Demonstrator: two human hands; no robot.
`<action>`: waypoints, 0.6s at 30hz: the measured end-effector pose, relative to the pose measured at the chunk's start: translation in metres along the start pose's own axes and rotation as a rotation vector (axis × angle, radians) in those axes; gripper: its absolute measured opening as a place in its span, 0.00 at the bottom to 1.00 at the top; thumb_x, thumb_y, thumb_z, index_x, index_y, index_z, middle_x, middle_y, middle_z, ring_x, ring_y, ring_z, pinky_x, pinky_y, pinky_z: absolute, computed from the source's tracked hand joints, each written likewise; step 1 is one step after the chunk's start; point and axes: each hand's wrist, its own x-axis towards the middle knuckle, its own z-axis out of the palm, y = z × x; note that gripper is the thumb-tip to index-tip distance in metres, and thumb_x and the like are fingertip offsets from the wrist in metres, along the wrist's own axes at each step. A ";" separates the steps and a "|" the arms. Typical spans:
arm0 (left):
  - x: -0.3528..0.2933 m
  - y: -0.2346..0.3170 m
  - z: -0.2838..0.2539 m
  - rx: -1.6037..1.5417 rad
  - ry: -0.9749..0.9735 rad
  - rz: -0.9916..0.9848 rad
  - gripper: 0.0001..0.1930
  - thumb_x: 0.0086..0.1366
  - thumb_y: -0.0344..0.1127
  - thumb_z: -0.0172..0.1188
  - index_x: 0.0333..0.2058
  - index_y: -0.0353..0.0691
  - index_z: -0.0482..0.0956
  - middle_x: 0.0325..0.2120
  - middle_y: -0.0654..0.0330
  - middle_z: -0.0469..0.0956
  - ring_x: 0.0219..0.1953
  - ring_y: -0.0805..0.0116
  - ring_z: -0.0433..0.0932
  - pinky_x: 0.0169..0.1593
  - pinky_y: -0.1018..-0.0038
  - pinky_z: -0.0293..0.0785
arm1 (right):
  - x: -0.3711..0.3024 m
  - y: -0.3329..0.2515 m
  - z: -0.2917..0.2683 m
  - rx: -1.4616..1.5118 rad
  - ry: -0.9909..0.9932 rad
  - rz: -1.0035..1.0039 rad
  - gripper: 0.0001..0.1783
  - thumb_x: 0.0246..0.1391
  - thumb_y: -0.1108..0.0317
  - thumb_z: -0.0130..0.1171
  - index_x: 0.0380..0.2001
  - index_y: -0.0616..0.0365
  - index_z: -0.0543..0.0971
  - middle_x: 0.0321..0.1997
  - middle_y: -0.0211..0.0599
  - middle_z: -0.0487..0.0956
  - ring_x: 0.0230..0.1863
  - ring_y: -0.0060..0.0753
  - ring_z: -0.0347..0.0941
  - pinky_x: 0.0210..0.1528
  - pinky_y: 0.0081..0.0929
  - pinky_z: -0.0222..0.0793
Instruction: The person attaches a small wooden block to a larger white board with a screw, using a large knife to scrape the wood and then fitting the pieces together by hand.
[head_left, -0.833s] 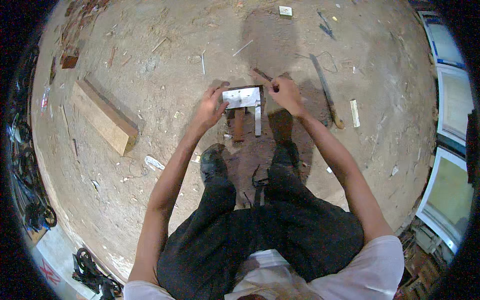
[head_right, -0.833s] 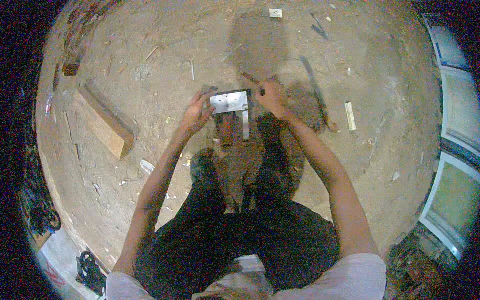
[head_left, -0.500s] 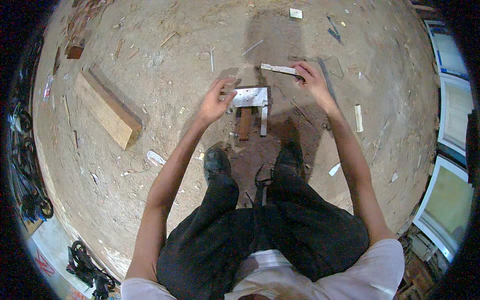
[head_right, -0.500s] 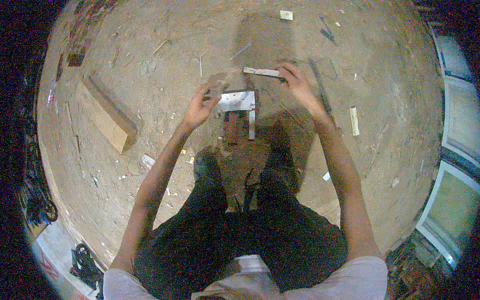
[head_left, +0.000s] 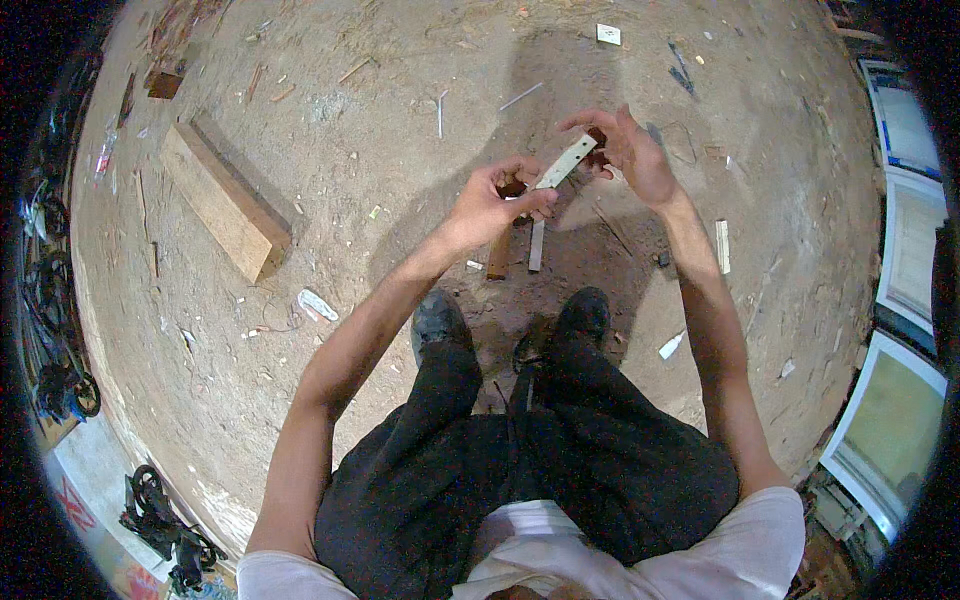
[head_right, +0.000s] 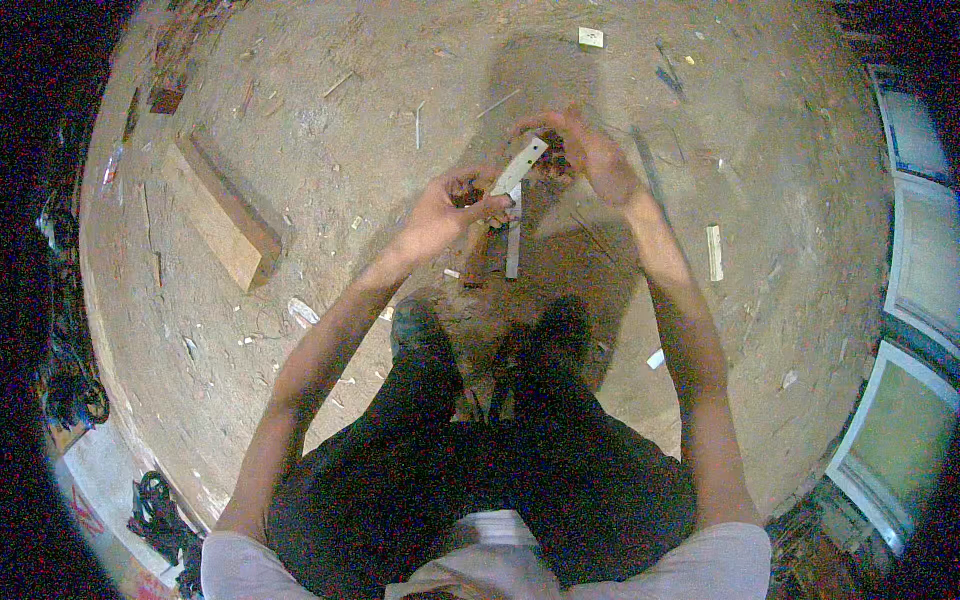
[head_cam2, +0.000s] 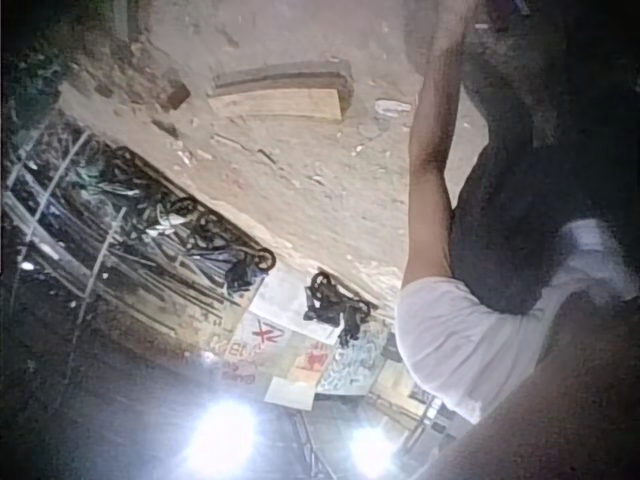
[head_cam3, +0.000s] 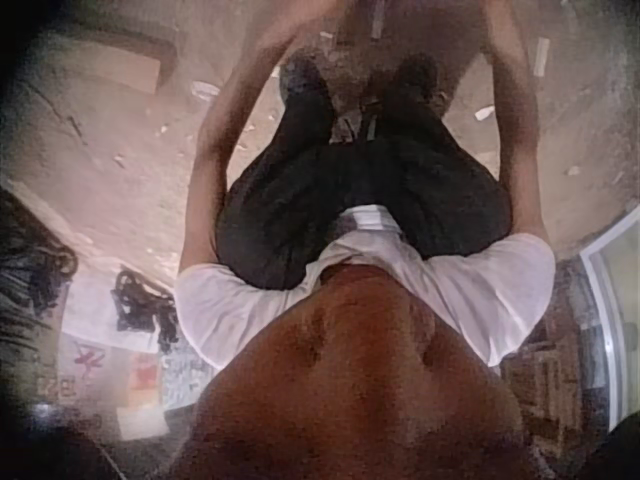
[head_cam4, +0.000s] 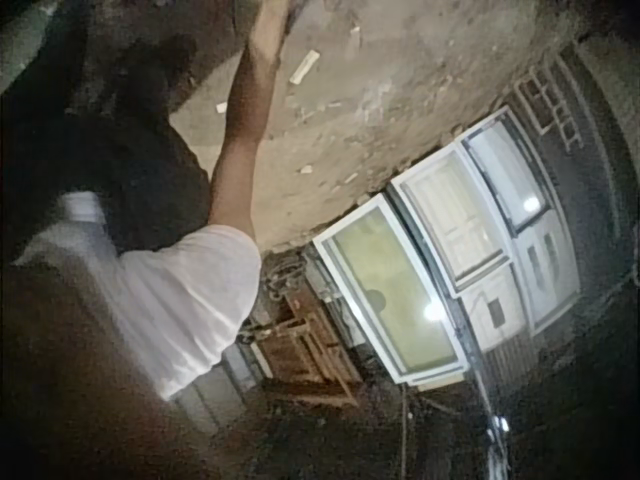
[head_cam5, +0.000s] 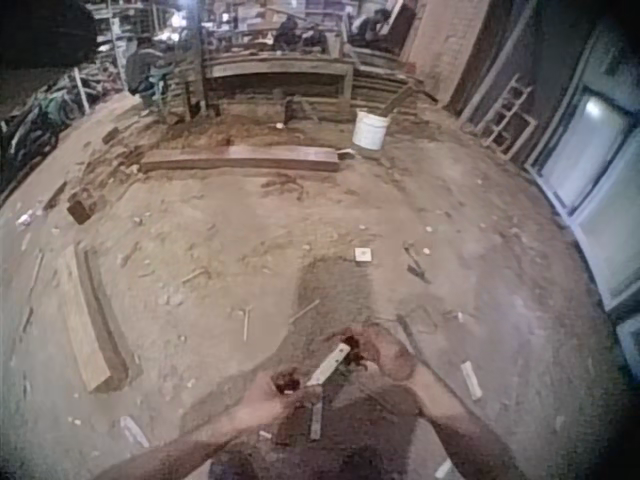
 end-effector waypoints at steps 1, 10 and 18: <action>-0.001 -0.001 0.001 -0.061 -0.018 0.000 0.17 0.61 0.31 0.64 0.47 0.34 0.75 0.34 0.61 0.81 0.35 0.75 0.79 0.38 0.76 0.76 | 0.000 -0.001 0.000 0.033 -0.039 0.013 0.39 0.64 0.36 0.27 0.52 0.61 0.72 0.33 0.28 0.74 0.27 0.19 0.60 0.28 0.19 0.53; -0.007 -0.011 0.006 -0.123 0.006 0.052 0.19 0.62 0.27 0.60 0.51 0.34 0.68 0.38 0.55 0.80 0.39 0.66 0.81 0.47 0.71 0.77 | -0.004 0.035 -0.041 -0.226 0.328 0.069 0.24 0.65 0.48 0.44 0.45 0.59 0.75 0.31 0.31 0.76 0.28 0.20 0.68 0.27 0.20 0.59; -0.016 -0.024 -0.028 -0.224 0.134 0.013 0.21 0.64 0.25 0.57 0.53 0.36 0.59 0.41 0.50 0.80 0.45 0.62 0.80 0.52 0.67 0.74 | -0.057 0.086 -0.106 -1.625 0.703 -0.268 0.16 0.50 0.59 0.63 0.34 0.62 0.79 0.35 0.46 0.81 0.37 0.45 0.78 0.39 0.34 0.71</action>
